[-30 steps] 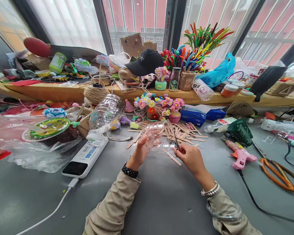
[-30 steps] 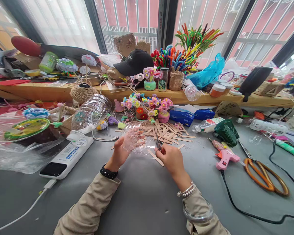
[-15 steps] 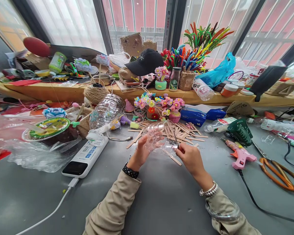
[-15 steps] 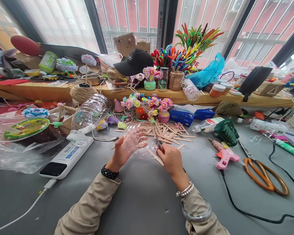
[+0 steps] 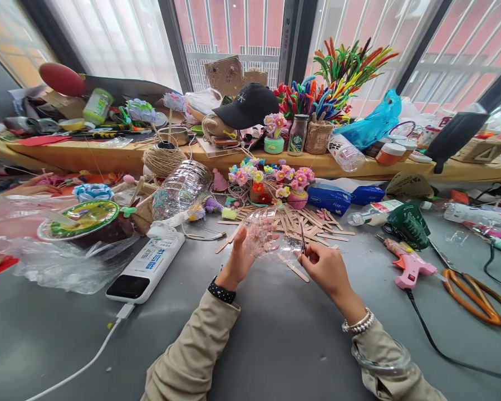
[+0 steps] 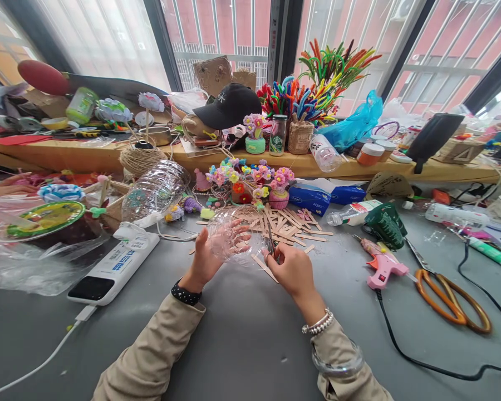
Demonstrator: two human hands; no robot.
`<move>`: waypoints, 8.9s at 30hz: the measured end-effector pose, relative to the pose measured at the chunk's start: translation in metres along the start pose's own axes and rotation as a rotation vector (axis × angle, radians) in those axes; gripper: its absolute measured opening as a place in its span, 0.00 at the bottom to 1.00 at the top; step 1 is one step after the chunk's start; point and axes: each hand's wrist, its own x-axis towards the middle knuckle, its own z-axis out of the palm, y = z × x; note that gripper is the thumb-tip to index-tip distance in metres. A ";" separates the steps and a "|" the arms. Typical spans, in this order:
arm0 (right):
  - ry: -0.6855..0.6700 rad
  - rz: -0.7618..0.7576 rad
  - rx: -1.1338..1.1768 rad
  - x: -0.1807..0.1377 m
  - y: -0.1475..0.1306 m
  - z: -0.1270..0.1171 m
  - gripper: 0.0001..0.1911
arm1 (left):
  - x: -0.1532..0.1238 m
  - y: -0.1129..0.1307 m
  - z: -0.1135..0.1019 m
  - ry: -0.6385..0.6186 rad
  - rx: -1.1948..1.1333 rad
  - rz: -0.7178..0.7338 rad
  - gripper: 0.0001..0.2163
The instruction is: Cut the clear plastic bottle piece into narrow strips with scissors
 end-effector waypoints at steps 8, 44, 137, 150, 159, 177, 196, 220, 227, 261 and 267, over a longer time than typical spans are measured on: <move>-0.006 -0.029 -0.068 0.000 0.002 -0.001 0.20 | 0.000 0.001 0.000 0.037 0.022 -0.022 0.32; 0.063 -0.044 -0.133 0.000 0.005 0.001 0.18 | 0.000 0.000 0.000 0.034 0.036 -0.052 0.30; 0.098 -0.089 -0.154 0.004 0.011 -0.005 0.23 | -0.001 -0.001 0.001 0.068 0.092 -0.072 0.30; 0.047 -0.044 -0.210 0.003 0.008 -0.006 0.17 | 0.000 -0.002 -0.001 0.048 0.086 -0.063 0.30; 0.102 -0.118 -0.200 0.004 0.012 -0.004 0.22 | -0.001 -0.001 -0.001 0.048 0.090 -0.063 0.29; 0.048 0.058 0.258 0.007 0.008 -0.009 0.25 | -0.001 -0.002 0.003 0.151 0.057 0.086 0.29; -0.013 0.113 0.731 0.002 -0.005 -0.013 0.16 | -0.005 -0.007 0.006 0.038 0.561 0.228 0.42; 0.134 0.128 0.749 0.002 -0.002 -0.014 0.22 | 0.003 -0.008 -0.002 0.159 0.443 0.133 0.41; -0.078 0.006 0.615 0.003 0.001 -0.015 0.30 | 0.002 -0.006 0.002 0.242 0.423 0.215 0.42; -0.163 0.131 0.839 0.007 -0.007 -0.013 0.15 | 0.000 -0.007 0.003 0.122 0.316 0.121 0.40; -0.206 0.149 0.857 0.007 -0.004 -0.011 0.16 | 0.002 -0.005 0.002 0.162 0.370 0.187 0.44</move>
